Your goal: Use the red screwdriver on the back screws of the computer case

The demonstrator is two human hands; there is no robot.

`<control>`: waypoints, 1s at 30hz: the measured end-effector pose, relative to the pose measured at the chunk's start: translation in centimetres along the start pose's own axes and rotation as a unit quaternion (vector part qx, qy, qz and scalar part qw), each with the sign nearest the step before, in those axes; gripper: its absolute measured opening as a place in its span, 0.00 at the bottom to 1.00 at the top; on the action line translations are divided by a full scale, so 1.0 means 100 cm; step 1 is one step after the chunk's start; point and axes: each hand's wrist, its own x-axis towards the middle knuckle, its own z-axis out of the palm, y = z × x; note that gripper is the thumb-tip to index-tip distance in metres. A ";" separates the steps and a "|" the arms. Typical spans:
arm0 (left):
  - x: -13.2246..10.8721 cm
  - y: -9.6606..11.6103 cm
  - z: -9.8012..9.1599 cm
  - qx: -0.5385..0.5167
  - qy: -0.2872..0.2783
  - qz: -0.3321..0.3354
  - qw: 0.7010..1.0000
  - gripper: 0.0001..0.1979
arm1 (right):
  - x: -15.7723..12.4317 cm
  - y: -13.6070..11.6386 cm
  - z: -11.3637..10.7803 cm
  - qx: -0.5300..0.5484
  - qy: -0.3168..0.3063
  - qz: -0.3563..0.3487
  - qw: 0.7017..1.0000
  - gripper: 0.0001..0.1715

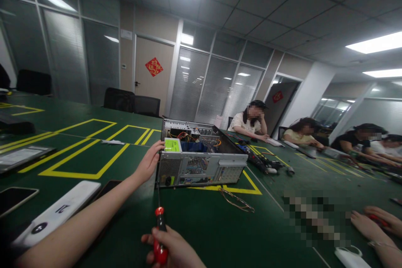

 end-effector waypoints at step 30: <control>-0.001 -0.001 0.000 -0.003 0.000 -0.007 1.000 0.17 | -0.028 -0.029 0.018 0.049 -0.035 -0.176 0.983 0.28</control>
